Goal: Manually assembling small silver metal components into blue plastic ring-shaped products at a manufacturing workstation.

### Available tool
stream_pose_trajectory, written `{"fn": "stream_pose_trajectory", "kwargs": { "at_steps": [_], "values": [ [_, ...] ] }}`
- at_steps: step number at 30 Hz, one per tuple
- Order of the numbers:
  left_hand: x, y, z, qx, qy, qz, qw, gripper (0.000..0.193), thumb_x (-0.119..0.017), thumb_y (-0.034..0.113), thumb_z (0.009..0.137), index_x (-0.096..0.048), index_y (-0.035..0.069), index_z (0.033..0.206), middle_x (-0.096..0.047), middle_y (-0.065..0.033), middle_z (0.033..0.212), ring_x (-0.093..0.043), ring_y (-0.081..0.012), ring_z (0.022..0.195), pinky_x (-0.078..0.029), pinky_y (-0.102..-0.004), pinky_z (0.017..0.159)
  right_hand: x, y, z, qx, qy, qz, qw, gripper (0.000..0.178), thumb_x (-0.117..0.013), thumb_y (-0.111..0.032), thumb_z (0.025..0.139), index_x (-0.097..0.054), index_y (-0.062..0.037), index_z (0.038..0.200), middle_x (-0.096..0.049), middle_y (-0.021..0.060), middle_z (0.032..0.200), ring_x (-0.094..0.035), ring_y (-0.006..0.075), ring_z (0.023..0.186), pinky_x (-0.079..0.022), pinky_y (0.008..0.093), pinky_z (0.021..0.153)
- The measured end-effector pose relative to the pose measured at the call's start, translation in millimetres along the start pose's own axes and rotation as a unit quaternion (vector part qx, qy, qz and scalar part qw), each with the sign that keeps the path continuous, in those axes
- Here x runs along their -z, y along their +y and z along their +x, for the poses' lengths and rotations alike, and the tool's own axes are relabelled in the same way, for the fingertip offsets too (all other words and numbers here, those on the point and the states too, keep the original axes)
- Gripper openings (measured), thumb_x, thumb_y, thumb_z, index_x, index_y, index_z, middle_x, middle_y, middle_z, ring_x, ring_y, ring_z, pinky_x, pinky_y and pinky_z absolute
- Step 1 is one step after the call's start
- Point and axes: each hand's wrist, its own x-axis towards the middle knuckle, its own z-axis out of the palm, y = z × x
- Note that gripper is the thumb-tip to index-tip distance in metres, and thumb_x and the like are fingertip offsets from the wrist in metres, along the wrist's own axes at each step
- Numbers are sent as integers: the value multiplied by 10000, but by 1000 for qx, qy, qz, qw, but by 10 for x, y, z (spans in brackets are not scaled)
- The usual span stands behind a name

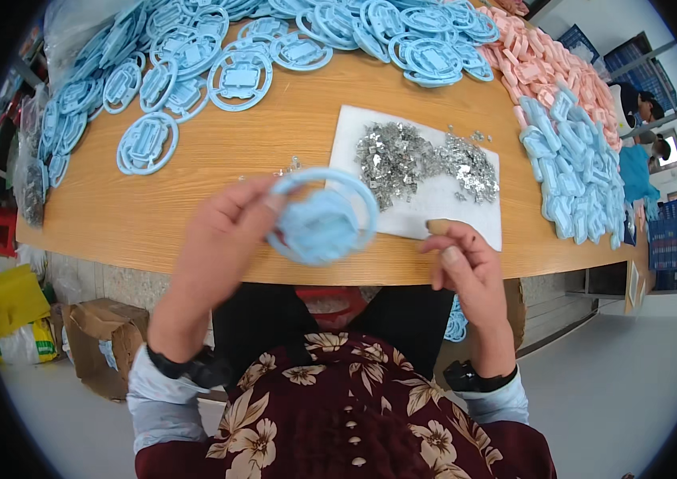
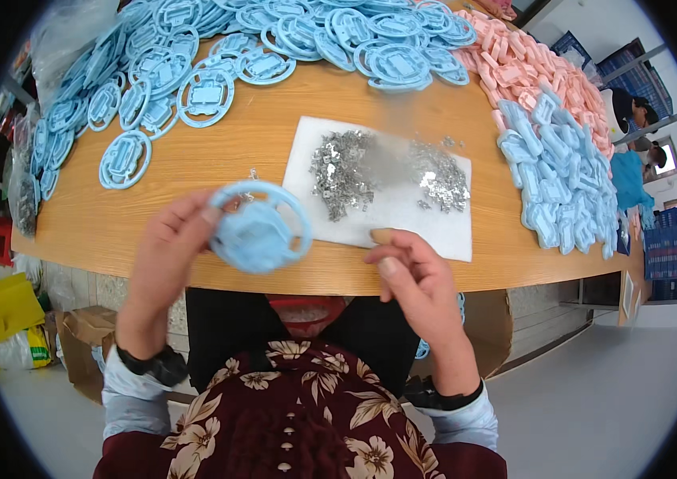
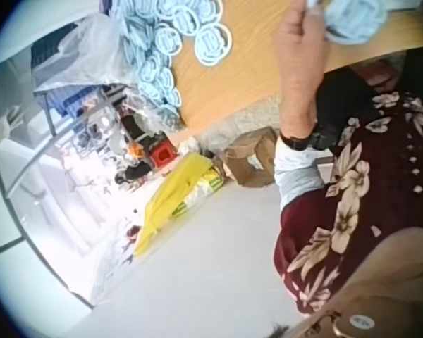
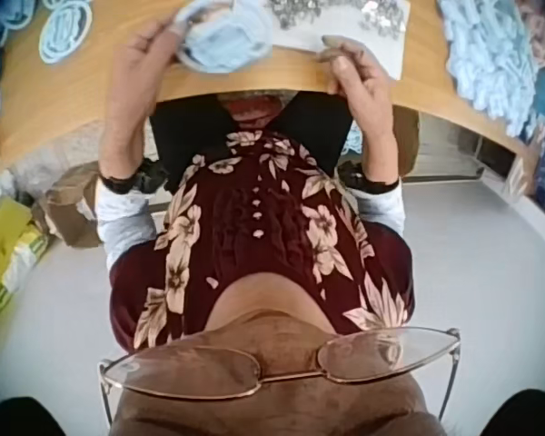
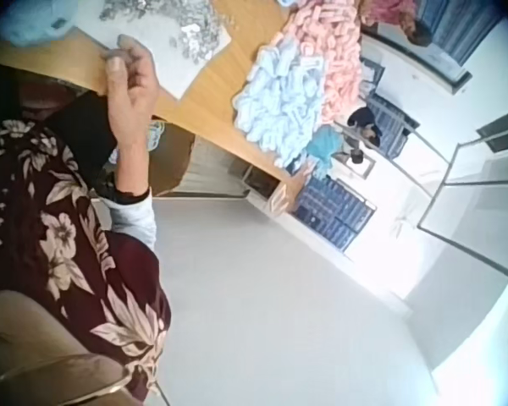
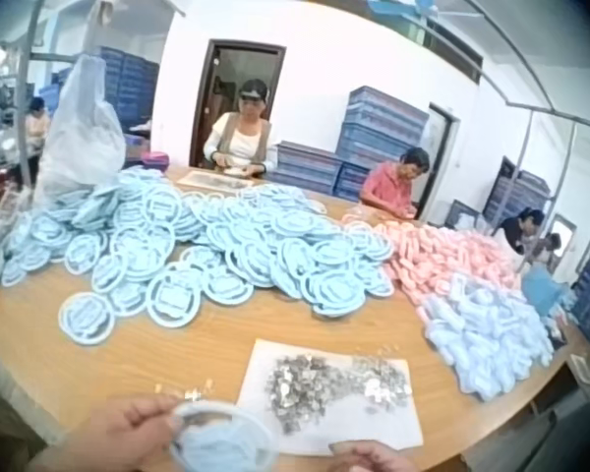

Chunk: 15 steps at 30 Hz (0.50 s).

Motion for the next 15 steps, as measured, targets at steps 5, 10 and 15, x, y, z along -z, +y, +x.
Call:
{"fn": "stream_pose_trajectory", "kwargs": {
  "at_steps": [5,10,15],
  "values": [
    [-379,-330,21,50,-81,-140,986,289,-556,155,1042,-657,-12,1255,-693,-19,1068,-614,-70,944,-508,-243,843,-169,145,132,-65,-43,66,995,268,-609,-164,1014,-589,2,1224,-677,46,963,-559,74,698,-463,219,618],
    [-434,-419,41,56,-90,-151,983,291,-556,168,1043,-651,-9,1253,-692,-23,1085,-625,-79,959,-519,-255,851,-158,188,189,-119,-98,84,984,218,-606,-176,1024,-627,-9,1163,-676,19,940,-562,66,701,-455,197,626],
    [-449,-388,113,59,-121,-110,985,296,-563,190,1038,-637,4,1255,-692,-30,1091,-640,-91,957,-530,-270,853,-127,272,201,-119,-102,51,986,212,-601,-183,1025,-649,-14,1143,-679,9,894,-559,57,694,-462,200,621]
  ]
}}
